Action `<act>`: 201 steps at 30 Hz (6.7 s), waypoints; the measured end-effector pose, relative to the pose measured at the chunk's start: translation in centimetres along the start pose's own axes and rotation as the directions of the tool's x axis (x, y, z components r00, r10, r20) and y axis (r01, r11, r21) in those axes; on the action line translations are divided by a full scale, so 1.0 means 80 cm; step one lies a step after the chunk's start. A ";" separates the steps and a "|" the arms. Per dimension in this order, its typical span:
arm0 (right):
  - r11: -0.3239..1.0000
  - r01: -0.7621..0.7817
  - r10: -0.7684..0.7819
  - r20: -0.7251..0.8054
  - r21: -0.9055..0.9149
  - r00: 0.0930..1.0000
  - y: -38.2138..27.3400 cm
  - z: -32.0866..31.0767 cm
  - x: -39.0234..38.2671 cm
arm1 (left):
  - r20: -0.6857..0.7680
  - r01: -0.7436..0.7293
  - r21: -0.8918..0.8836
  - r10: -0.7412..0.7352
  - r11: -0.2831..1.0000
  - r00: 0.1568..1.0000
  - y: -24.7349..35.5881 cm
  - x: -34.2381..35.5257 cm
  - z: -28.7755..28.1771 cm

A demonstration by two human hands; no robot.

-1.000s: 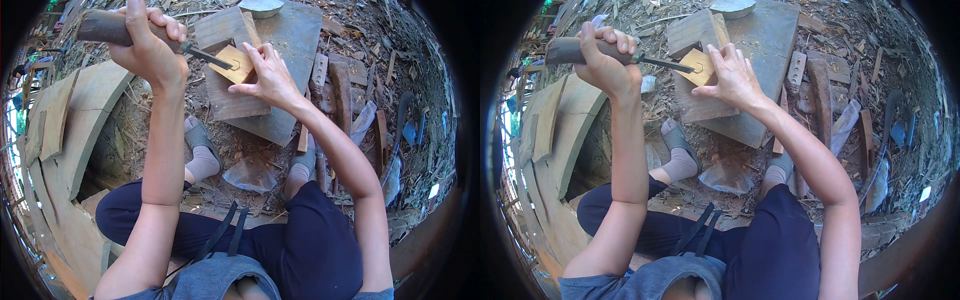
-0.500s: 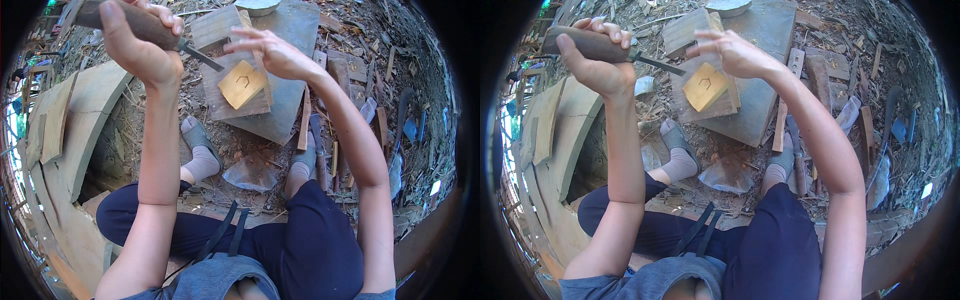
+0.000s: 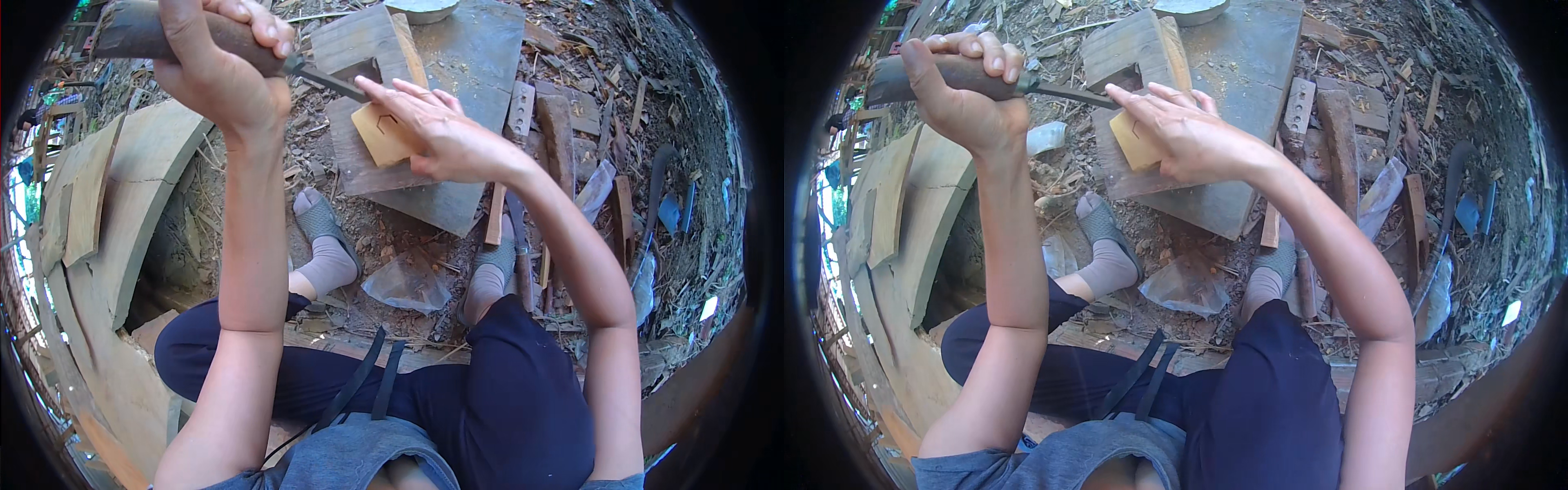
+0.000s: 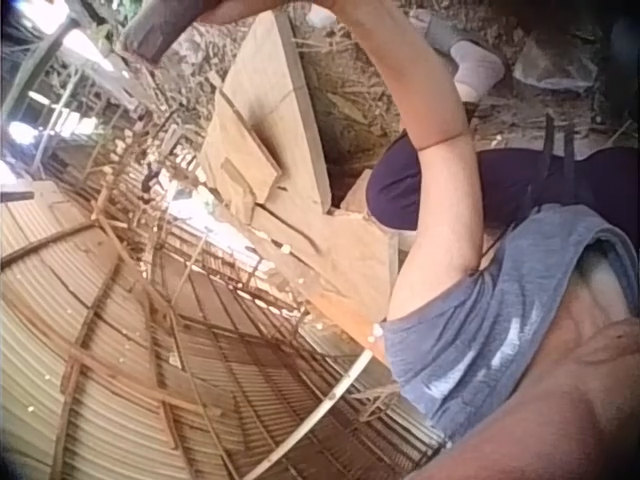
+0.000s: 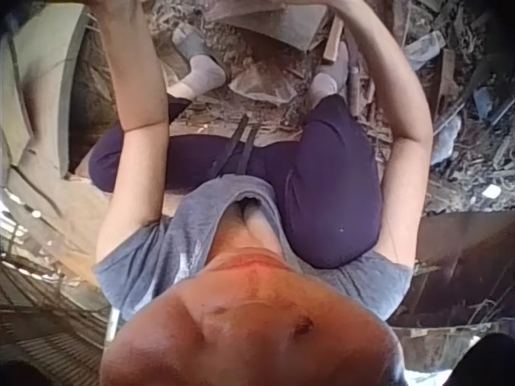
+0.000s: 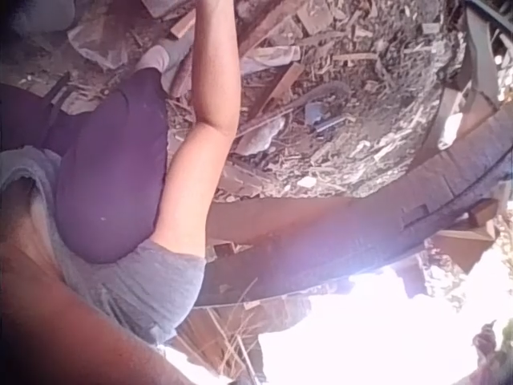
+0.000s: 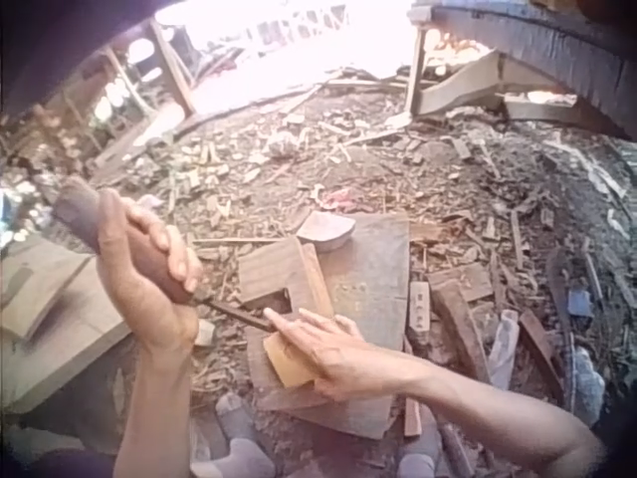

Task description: The person carves a shape into a small piece of wood using a chisel and a wooden mallet.

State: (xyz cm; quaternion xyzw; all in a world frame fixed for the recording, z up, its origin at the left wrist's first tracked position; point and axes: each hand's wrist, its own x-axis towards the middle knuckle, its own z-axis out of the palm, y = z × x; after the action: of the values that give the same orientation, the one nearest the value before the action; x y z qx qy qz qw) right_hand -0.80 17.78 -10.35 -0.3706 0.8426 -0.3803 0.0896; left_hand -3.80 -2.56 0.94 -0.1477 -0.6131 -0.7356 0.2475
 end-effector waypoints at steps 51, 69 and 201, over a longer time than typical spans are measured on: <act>0.990 -0.116 0.131 -0.224 0.080 0.966 0.018 0.031 0.001 | -0.295 0.006 0.171 0.045 0.985 0.954 -0.035 -0.003 0.062; 0.992 -0.083 0.104 -0.241 0.093 0.965 0.027 0.035 0.003 | -0.266 -0.065 0.175 0.111 0.982 0.958 -0.038 0.001 0.051; 0.992 -0.124 0.120 -0.163 -0.020 0.979 0.032 0.029 0.011 | -0.176 -0.032 0.063 0.042 0.998 0.984 0.014 -0.018 0.031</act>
State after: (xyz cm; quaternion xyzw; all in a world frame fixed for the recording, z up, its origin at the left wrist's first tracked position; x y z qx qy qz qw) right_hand -1.87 16.93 -13.62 -0.2876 0.8738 -0.3903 0.0388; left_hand -2.21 -0.01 1.63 -0.0858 -0.6075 -0.7224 0.3189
